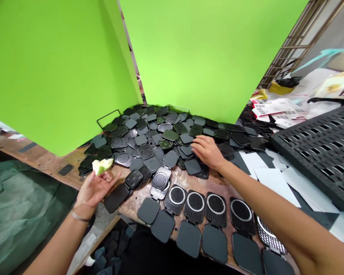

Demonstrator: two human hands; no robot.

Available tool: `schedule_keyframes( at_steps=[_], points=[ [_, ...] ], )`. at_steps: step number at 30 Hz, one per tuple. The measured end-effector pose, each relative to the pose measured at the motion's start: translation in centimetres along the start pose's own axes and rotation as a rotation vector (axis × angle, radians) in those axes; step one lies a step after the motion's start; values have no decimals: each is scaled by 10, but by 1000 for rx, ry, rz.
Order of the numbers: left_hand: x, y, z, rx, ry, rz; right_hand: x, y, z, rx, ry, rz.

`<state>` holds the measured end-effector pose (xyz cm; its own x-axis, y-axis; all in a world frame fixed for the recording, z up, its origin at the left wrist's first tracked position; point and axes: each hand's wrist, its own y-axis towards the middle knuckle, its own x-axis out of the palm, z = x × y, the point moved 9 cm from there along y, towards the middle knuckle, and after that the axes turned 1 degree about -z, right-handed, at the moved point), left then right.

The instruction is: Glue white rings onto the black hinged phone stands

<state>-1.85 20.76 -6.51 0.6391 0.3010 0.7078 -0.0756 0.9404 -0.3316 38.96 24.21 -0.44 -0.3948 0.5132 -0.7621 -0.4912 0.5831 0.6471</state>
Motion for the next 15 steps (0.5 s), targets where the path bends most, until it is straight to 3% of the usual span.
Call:
schedule_keyframes(
  at_steps=[4,7,11,13,15],
  points=[
    [-1,0,2,10,-13,-15,21,16,-78,-297,123,-265],
    [-1,1,2,1,6,-29,44,25,-107,-370,196,-412],
    [0,-1,3,7,9,-43,54,34,-95,-294,212,-364],
    [0,-2,3,10,7,-36,42,36,-70,-169,167,-244],
    [-1,-2,2,6,4,-23,23,34,-28,54,59,-136]
  ],
)
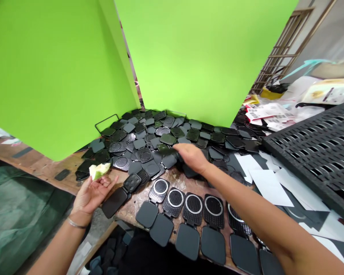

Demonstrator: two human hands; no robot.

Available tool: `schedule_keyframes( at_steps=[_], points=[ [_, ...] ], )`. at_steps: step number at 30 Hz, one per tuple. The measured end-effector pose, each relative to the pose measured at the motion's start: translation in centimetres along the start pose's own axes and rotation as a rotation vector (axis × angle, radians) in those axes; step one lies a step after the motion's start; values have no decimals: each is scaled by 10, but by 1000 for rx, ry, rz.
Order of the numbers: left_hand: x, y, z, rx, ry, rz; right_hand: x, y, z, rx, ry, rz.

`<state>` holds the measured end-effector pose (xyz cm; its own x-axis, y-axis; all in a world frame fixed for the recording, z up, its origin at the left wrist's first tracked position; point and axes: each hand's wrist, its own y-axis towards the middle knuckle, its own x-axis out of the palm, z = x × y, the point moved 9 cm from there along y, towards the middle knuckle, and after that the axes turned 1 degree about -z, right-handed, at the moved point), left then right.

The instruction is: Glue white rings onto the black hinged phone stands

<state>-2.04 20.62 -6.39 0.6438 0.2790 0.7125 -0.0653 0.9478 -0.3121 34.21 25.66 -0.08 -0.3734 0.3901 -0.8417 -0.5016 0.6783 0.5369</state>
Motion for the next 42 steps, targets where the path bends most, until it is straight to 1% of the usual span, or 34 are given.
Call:
schedule_keyframes(
  at_steps=[1,2,3,4,5,6,8,10,12,13,15,17,18,20,23,26,28,31,33,36,39,41,42],
  points=[
    [0,0,-1,-4,-3,4,-10,-4,26,141,-69,29],
    [-1,1,-1,-8,-5,4,-19,-11,53,282,-149,26],
    [0,1,-1,-11,-4,0,-26,-19,79,410,-232,-6],
    [0,1,-2,-12,2,-5,-32,-28,103,508,-302,-53],
    [1,2,-1,-12,10,-10,-38,-37,122,573,-354,-102],
    [1,2,-1,-10,19,-12,-43,-44,137,603,-384,-147],
    [2,2,0,-4,36,-6,-52,-57,153,591,-397,-200],
    [2,2,2,2,45,7,-63,-66,154,552,-387,-204],
    [2,3,4,11,53,7,-73,-75,141,494,-320,-224],
    [3,3,4,14,58,1,-74,-81,131,453,-251,-267],
    [5,3,4,15,66,-17,-70,-98,105,364,-76,-438],
    [7,2,3,15,66,-31,-65,-124,82,321,33,-630],
    [7,2,3,14,64,-30,-65,-137,75,328,40,-698],
    [8,1,2,13,56,-20,-67,-158,69,381,-4,-770],
    [9,0,3,17,35,-3,-69,-172,67,446,-77,-777],
    [7,-1,2,18,29,17,-67,-174,66,440,-97,-767],
    [6,-1,1,14,24,20,-67,-174,65,422,-70,-749],
    [5,-2,1,16,3,-12,-70,-173,70,409,-4,-669],
    [5,-2,1,21,-13,-28,-69,-175,74,413,48,-640],
    [2,-2,-1,10,-29,-38,-63,-180,72,421,127,-636],
    [-1,-2,-4,-14,-45,-56,-59,-181,68,392,172,-644],
    [-2,-1,-6,-28,-54,-72,-62,-177,76,371,199,-616],
    [-3,-1,-6,-32,-55,-79,-66,-172,88,369,208,-574]
  ],
)
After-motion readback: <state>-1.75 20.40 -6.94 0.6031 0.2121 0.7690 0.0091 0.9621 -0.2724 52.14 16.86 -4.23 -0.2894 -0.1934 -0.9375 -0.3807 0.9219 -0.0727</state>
